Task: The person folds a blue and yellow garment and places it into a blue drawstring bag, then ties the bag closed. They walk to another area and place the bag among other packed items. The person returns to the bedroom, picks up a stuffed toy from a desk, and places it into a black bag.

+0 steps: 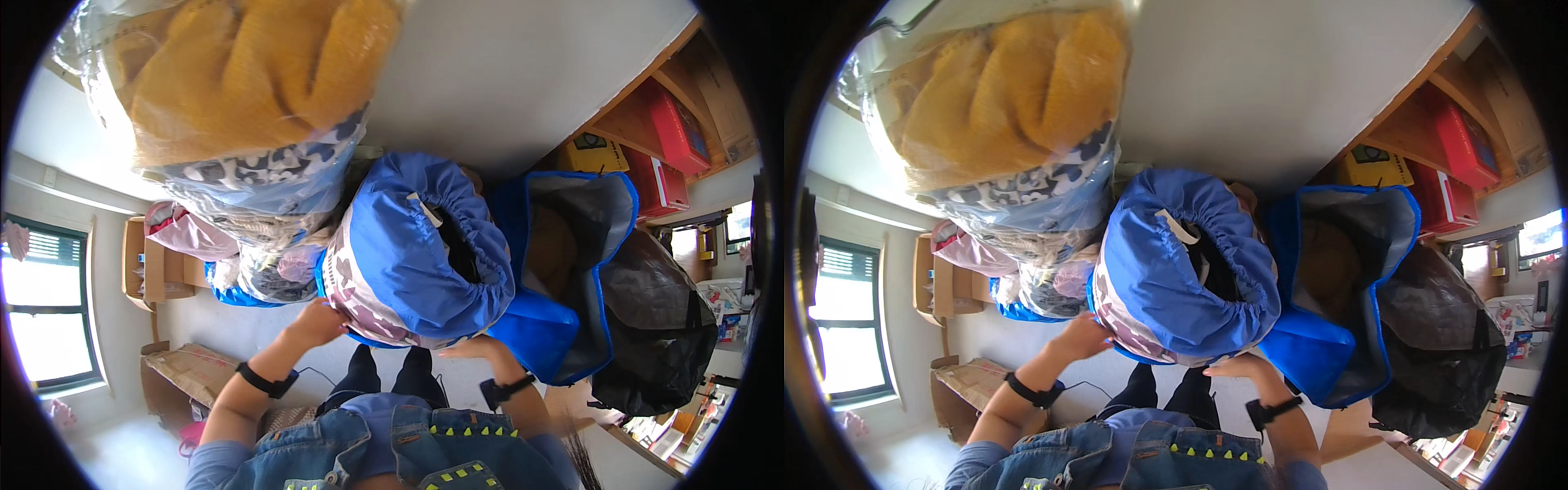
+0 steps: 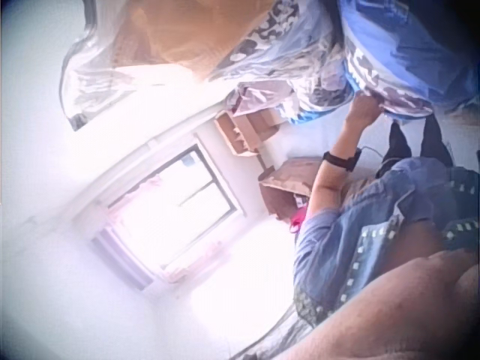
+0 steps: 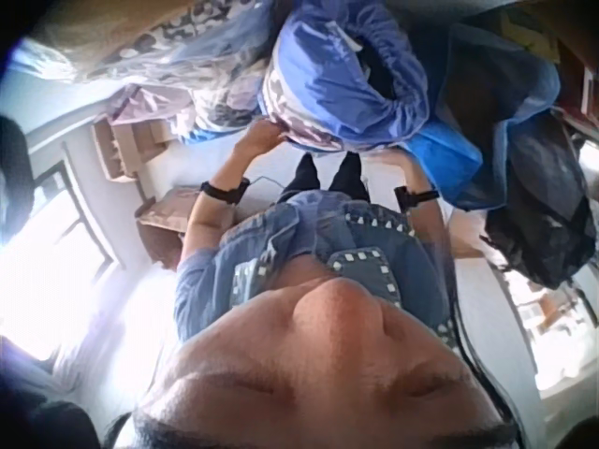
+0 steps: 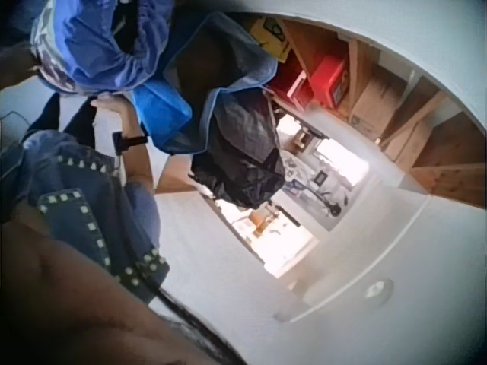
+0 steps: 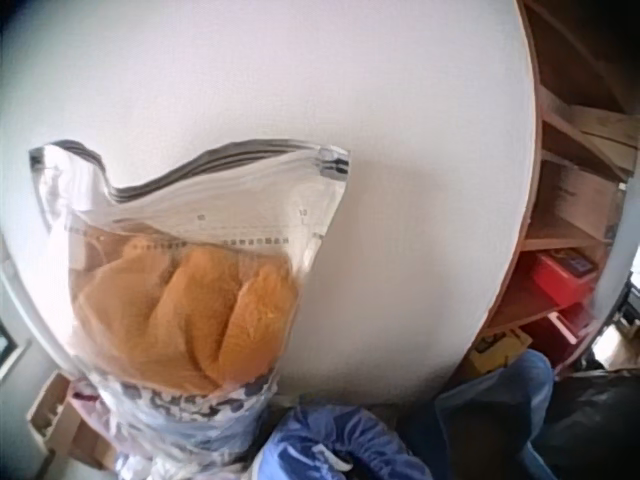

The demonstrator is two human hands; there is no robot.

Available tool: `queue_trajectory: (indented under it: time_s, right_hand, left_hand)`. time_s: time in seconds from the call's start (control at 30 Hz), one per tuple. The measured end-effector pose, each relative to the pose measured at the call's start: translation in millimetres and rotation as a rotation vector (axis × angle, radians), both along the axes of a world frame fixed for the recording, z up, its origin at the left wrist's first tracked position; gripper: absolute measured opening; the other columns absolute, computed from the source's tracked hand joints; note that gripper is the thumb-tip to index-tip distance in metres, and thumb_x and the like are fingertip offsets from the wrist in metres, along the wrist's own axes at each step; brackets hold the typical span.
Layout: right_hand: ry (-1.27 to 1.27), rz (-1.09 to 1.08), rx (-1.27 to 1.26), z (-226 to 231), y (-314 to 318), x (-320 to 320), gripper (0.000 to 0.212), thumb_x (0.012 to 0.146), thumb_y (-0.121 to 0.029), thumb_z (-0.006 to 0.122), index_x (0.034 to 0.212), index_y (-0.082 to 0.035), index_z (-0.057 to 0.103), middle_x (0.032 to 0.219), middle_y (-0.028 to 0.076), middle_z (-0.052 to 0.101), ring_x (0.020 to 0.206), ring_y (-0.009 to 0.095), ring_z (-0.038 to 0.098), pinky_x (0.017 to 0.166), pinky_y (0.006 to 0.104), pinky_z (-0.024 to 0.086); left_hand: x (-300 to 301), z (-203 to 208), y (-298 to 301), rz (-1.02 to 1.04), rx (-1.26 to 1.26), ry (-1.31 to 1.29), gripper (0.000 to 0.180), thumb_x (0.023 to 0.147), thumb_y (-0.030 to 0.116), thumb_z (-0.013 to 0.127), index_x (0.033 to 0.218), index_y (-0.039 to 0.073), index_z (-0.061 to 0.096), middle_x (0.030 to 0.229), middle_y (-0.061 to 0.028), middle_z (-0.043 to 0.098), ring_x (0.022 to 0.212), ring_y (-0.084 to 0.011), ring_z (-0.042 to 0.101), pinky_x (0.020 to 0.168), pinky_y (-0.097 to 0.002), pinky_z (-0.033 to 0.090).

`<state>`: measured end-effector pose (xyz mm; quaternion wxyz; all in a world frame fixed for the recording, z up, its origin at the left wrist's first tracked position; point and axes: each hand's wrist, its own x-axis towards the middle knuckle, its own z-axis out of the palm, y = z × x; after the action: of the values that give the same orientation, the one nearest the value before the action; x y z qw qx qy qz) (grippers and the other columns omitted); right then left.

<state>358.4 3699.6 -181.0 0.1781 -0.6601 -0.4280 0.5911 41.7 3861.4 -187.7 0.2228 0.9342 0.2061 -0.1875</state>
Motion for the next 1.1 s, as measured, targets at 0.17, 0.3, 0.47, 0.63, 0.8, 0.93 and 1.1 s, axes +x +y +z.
queue_trajectory:
  time_s: [0.17, 0.3, 0.47, 0.63, 0.8, 0.93, 1.1]
  right_hand:
    - [-0.004, -0.618, 0.361, 9.3, -17.1, 104.0, 0.062, 0.084, -0.029, 0.059, 0.136, -0.003, 0.037, 0.135, 0.018, 0.045, 0.122, 0.031, 0.047, 0.1, 0.039, 0.039]
    - [-0.437, -0.246, 0.597, -35.6, 55.9, 65.7, 0.1, 0.071, -0.054, 0.068, 0.146, -0.014, 0.017, 0.149, 0.02, 0.019, 0.136, 0.037, 0.025, 0.102, 0.0492, 0.033]
    - [-0.676, 0.139, 0.208, -5.2, 89.6, 58.4, 0.12, 0.057, -0.062, 0.074, 0.149, -0.019, 0.01, 0.151, 0.022, 0.012, 0.137, 0.045, 0.017, 0.106, 0.0609, 0.018]
    - [-0.458, 0.079, 0.349, 75.3, 139.8, 89.7, 0.097, 0.071, -0.033, 0.074, 0.147, -0.011, 0.018, 0.15, 0.023, 0.017, 0.138, 0.037, 0.021, 0.112, 0.0452, 0.019]
    - [0.188, -0.262, 0.839, 146.4, 275.2, 52.5, 0.099, 0.077, -0.025, 0.075, 0.145, 0.001, 0.008, 0.147, 0.019, 0.024, 0.135, 0.033, 0.023, 0.101, 0.041, 0.038]
    - [0.605, -0.383, 0.782, 177.9, 337.6, -7.3, 0.063, 0.078, -0.021, 0.074, 0.129, 0.003, 0.044, 0.124, 0.015, 0.054, 0.113, 0.023, 0.051, 0.089, 0.0312, 0.046]
    - [0.722, -0.455, 0.834, 201.8, 325.1, -74.3, 0.042, 0.083, -0.019, 0.07, 0.115, 0.004, 0.056, 0.105, 0.012, 0.063, 0.091, 0.019, 0.062, 0.079, 0.0299, 0.05]
  left_hand:
    - [53.8, 130.4, 74.8, 0.002, 0.758, -0.816, 0.01, 0.066, 0.014, 0.067, 0.071, 0.01, 0.061, 0.082, -0.0039, 0.062, 0.087, -0.0233, 0.062, 0.086, -0.0423, 0.048]
    - [137.1, 201.6, 135.1, -0.009, 0.94, -0.766, 0.057, 0.062, 0.025, 0.075, 0.114, 0.011, 0.057, 0.113, -0.0073, 0.056, 0.117, -0.0254, 0.048, 0.104, -0.0483, 0.031]
    - [142.3, 221.6, 151.6, 0.074, 0.898, -0.532, 0.065, 0.061, 0.028, 0.075, 0.12, 0.011, 0.054, 0.121, -0.0064, 0.052, 0.121, -0.0252, 0.044, 0.109, -0.0448, 0.025]
    - [109.6, 218.7, 147.5, 0.153, 0.909, -0.649, 0.066, 0.06, 0.025, 0.076, 0.121, 0.014, 0.054, 0.124, -0.0066, 0.052, 0.121, -0.0254, 0.044, 0.108, -0.0442, 0.028]
    - [72.7, 220.1, 132.5, 0.207, 0.907, -0.653, 0.07, 0.058, 0.023, 0.077, 0.123, 0.014, 0.054, 0.131, -0.0064, 0.049, 0.124, -0.0258, 0.043, 0.108, -0.0423, 0.03]
    - [32.0, 194.1, 110.2, 0.322, 0.86, -0.604, 0.071, 0.06, 0.024, 0.077, 0.126, 0.016, 0.052, 0.135, -0.0065, 0.046, 0.128, -0.0261, 0.039, 0.109, -0.0454, 0.025]
    - [-46.3, 84.3, 58.9, 0.748, 0.807, -1.028, 0.07, 0.065, 0.021, 0.076, 0.126, 0.009, 0.043, 0.134, -0.0206, 0.039, 0.13, -0.0368, 0.033, 0.107, -0.0502, 0.021]
